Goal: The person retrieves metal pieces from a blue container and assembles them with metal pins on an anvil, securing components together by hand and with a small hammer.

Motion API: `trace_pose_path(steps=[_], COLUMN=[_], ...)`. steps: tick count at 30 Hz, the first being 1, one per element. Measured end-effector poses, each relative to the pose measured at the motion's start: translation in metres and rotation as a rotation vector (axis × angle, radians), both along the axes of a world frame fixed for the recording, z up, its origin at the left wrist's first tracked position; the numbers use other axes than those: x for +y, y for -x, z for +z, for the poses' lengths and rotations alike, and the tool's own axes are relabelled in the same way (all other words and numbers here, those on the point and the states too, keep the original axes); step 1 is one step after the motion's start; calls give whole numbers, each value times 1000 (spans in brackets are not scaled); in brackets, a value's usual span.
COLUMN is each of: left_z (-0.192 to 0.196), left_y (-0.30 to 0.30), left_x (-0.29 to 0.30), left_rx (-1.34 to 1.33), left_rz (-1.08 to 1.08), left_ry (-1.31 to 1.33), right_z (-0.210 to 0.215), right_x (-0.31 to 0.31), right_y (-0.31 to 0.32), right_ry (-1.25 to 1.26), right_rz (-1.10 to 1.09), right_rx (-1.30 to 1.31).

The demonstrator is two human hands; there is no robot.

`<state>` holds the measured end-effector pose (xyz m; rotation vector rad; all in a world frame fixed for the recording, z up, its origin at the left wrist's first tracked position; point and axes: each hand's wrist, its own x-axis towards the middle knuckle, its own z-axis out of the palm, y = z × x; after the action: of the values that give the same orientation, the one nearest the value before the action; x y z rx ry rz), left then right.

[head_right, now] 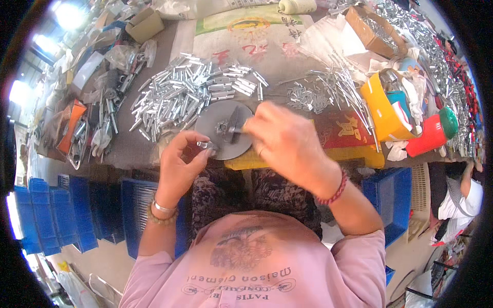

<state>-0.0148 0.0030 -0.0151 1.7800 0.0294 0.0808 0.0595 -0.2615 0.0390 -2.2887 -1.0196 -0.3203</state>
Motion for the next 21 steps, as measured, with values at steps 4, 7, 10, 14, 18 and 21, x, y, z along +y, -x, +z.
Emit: trace_pose_path(steps=[4,7,10,14,18,21], left_z=[8,13,11,13,12,13], left_y=[-1,-1,-4,-2,-3,-2], left_x=[5,12,16,12,11,9], left_rx=[-157,-267,-354,-381,-396,-375], left_rz=[31,5,-13,-11,-17,-26], left_ry=[-275,-440,-539,-572,-584,-561], right_z=[-14,-26,-29,-20,-26,-29], right_x=[7,12,17,21,22,24], right_y=[20,16,1,2,13,13], right_ry=[21,20,12,-15,-4,41], right_rz=[34,43,24,7,32,25], right_rx=[-9,-24,-49,-68,-45,-111])
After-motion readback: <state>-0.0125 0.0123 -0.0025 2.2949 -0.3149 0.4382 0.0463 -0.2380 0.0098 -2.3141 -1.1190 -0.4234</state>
